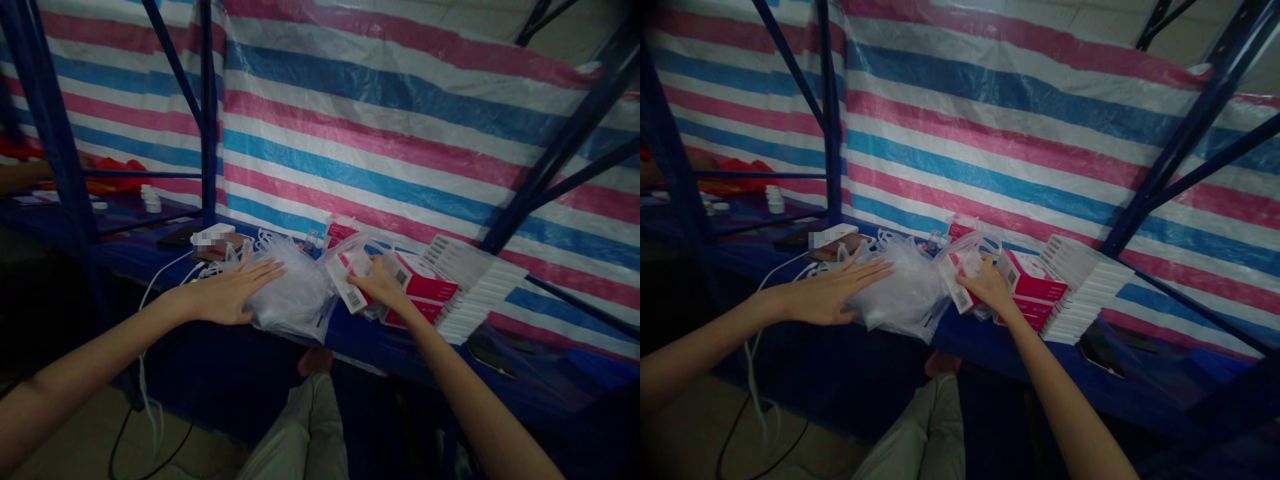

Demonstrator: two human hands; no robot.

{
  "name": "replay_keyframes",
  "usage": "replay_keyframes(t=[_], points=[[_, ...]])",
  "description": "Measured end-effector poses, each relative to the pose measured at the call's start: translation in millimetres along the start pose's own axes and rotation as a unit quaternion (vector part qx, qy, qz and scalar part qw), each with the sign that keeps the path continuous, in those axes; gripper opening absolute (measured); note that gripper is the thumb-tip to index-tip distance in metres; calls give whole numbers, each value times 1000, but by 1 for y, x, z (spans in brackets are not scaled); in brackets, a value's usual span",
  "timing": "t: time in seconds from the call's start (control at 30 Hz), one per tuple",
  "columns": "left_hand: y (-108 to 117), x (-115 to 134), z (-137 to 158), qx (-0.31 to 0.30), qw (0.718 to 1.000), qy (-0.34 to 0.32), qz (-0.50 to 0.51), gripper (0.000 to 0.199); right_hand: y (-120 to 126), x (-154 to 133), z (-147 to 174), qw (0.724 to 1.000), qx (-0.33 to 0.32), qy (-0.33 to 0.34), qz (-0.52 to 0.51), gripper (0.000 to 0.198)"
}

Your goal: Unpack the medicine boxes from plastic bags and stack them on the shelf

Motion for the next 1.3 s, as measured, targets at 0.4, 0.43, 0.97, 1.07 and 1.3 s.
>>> replay_keyframes(t=[0.4, 0.43, 0.97, 1.07, 1.3], points=[[-25, 37, -4, 73, 989, 47, 118, 54, -48, -61, -4, 984, -132, 122, 14, 107], [-17, 34, -3, 96, 985, 71, 126, 48, -60, -59, -1, 980, -157, 119, 24, 112], [17, 10, -49, 124, 974, 131, -133, 24, -22, 5, 41, 975, 19, 220, -2, 25], [29, 31, -55, 158, 974, 110, -120, 23, -17, 5, 50, 965, 19, 244, -90, 22], [13, 45, -89, 93, 990, -10, -105, 26, -21, -28, 64, 953, -36, 264, -145, 26]])
Point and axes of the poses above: each hand's wrist, its own z-axis away from the middle knuckle, its own y-axis out of the back of the hand, x = y × z, the point moved 5 cm from there along -z, towards the middle knuckle, and after that the axes turned 9 degrees about -z, right-handed, at the moved point
